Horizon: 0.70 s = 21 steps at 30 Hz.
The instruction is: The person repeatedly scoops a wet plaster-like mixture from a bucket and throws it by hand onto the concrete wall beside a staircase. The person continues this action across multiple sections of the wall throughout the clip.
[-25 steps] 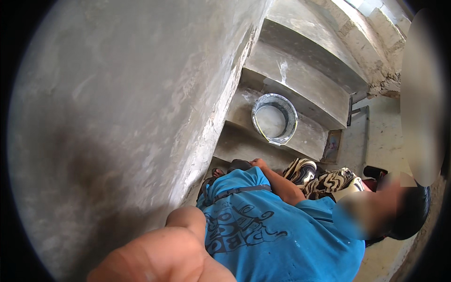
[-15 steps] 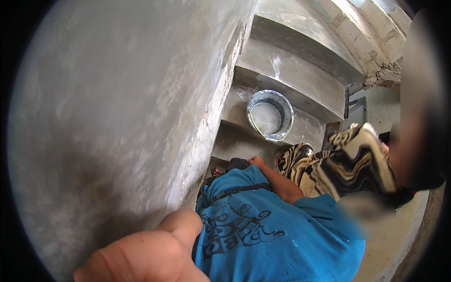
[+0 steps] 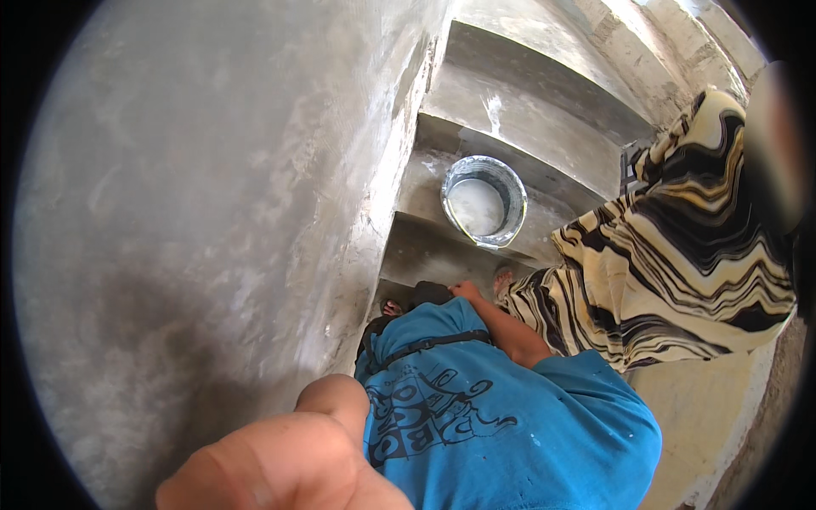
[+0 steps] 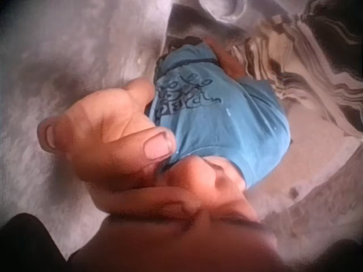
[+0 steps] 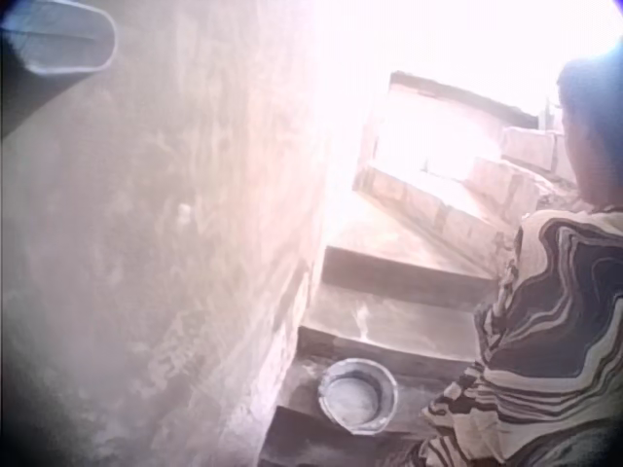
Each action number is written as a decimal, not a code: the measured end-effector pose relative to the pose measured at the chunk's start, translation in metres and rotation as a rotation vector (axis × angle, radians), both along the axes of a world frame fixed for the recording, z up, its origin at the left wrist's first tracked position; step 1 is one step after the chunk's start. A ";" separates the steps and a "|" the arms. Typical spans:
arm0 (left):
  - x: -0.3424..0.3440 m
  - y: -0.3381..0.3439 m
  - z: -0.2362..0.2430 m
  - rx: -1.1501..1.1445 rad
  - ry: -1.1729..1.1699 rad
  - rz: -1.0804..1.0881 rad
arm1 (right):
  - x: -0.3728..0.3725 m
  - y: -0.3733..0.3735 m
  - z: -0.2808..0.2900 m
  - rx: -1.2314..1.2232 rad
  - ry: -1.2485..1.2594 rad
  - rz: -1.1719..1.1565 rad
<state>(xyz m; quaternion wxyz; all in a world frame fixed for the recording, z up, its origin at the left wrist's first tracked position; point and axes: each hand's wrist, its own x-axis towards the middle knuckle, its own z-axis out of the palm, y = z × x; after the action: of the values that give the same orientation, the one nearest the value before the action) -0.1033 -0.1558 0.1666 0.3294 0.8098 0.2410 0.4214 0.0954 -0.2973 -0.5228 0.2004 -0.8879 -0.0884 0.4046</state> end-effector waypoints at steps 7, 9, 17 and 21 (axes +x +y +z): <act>-0.018 0.073 -0.030 0.548 -0.206 -0.528 | -0.009 -0.018 -0.009 0.010 -0.033 -0.001; -0.018 0.109 -0.043 0.737 -0.407 -0.672 | -0.013 -0.025 -0.011 0.023 -0.088 -0.014; 0.008 0.086 -0.047 0.262 -1.220 -1.207 | -0.018 -0.056 -0.001 -0.031 -0.001 -0.078; 0.025 0.055 -0.047 -0.204 -1.722 -1.388 | -0.023 -0.075 0.010 -0.065 0.024 -0.133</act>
<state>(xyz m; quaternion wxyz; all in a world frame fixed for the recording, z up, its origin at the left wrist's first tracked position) -0.0786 -0.1012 0.1195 0.6163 0.1748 -0.5404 0.5454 0.0729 -0.3725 -0.5129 0.1990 -0.8929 -0.0137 0.4036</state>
